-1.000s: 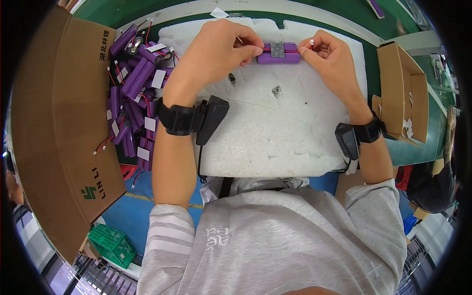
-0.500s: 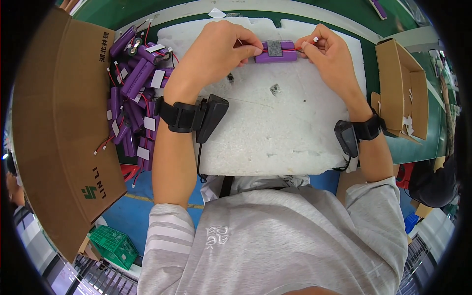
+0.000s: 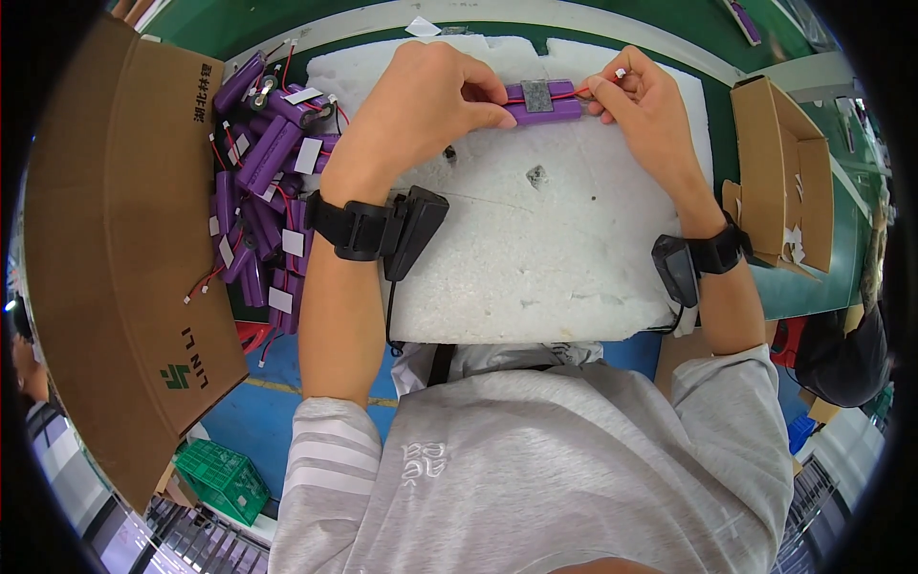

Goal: The person assembles a handheld fan by connecting a battery pack to a circuit board and inserting it into the housing, then tapes together another battery pack.

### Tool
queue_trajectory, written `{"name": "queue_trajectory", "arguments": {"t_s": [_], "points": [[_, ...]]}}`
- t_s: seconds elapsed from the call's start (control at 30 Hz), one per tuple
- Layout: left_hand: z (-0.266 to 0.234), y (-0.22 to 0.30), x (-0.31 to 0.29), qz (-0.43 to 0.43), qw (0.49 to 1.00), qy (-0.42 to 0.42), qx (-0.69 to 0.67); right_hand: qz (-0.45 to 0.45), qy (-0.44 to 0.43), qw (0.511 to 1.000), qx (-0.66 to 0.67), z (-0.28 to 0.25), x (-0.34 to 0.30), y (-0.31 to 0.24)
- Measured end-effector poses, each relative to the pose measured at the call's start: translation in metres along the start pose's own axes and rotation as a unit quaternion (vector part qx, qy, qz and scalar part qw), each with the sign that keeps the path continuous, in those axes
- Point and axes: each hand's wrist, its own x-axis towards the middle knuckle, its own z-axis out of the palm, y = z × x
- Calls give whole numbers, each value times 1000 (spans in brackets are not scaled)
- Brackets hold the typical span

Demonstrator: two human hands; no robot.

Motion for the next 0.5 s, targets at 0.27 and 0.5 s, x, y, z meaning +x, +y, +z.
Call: {"name": "queue_trajectory", "arguments": {"t_s": [0.27, 0.5], "points": [[3, -14, 3, 46, 999, 10, 19, -47, -26, 999, -2, 5, 3, 6], [1, -9, 4, 85, 996, 2, 7, -39, -11, 997, 69, 1, 2, 7]]}}
